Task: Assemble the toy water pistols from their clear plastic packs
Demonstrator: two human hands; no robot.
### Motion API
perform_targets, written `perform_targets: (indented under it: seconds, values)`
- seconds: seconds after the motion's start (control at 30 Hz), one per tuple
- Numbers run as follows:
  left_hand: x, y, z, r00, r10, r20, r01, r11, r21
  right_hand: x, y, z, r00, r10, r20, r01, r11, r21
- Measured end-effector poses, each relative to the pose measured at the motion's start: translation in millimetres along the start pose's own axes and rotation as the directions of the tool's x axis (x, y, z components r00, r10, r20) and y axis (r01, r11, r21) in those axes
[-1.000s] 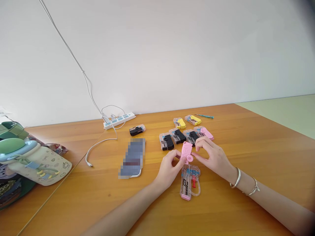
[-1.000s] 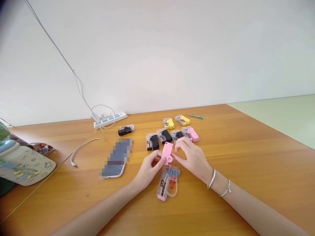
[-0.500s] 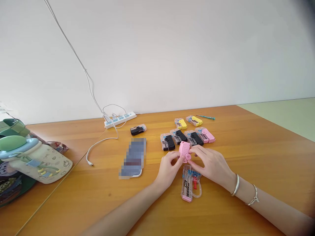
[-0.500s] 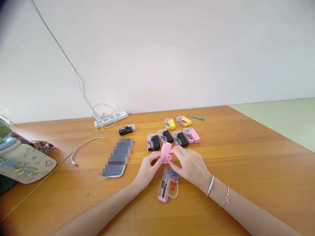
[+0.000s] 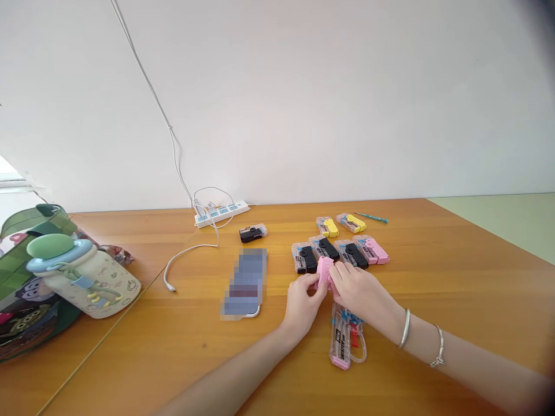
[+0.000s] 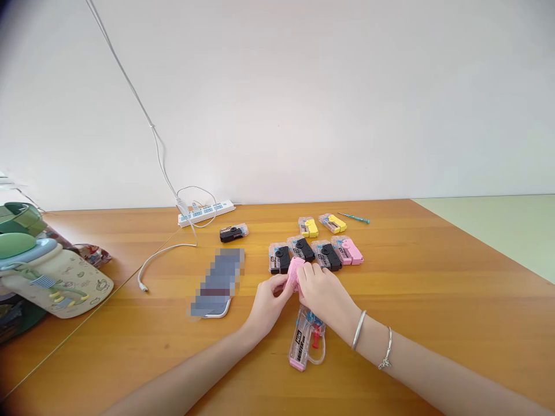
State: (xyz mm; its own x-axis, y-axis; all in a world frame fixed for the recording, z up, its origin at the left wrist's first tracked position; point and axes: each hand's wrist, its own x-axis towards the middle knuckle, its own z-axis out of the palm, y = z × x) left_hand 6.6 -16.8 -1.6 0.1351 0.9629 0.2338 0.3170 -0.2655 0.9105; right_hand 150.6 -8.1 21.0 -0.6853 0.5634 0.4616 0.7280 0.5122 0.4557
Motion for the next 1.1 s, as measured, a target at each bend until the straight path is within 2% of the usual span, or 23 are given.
perform_targets:
  seconds: [0.13, 0.27, 0.4, 0.63, 0.73, 0.83, 0.97, 1.1]
  values:
    - [1, 1, -1.4, 0.999, -0.04, -0.013, 0.04, 0.998, -0.04, 6, -2, -2, 0.997, 0.004, 0.072, -0.005, 1.0, 0.016]
    - [1, 3, -2.9, 0.998, -0.064, -0.009, 0.063, 0.996, -0.066, 7, -10, 1, 0.988, 0.094, 0.119, -0.099, 0.995, 0.033]
    - [1, 2, -4.2, 0.998, -0.068, -0.012, 0.067, 0.996, -0.066, 9, -17, 4, 0.966, 0.167, 0.197, -0.165, 0.986, -0.028]
    - [3, -2, -3.8, 0.996, -0.084, -0.006, 0.083, 0.991, -0.109, 22, -8, -3, 0.963, 0.133, 0.233, -0.143, 0.989, 0.025]
    - [3, 0, -4.9, 0.995, -0.104, -0.007, 0.102, 0.981, -0.163, 26, 3, -11, 0.965, 0.104, 0.24, -0.132, 0.986, 0.104]
    - [3, 3, -6.0, 0.994, -0.108, -0.019, 0.104, 0.979, -0.176, 20, 16, -12, 0.973, 0.133, 0.191, -0.182, 0.946, 0.268]
    - [2, 5, -4.8, 0.996, -0.082, -0.017, 0.079, 0.986, -0.148, -3, 24, 1, 0.948, 0.267, 0.174, -0.315, 0.864, 0.391]
    - [2, 4, -2.8, 0.999, -0.055, -0.001, 0.054, 0.992, -0.116, -20, 23, 18, 0.951, 0.258, 0.169, -0.308, 0.824, 0.475]
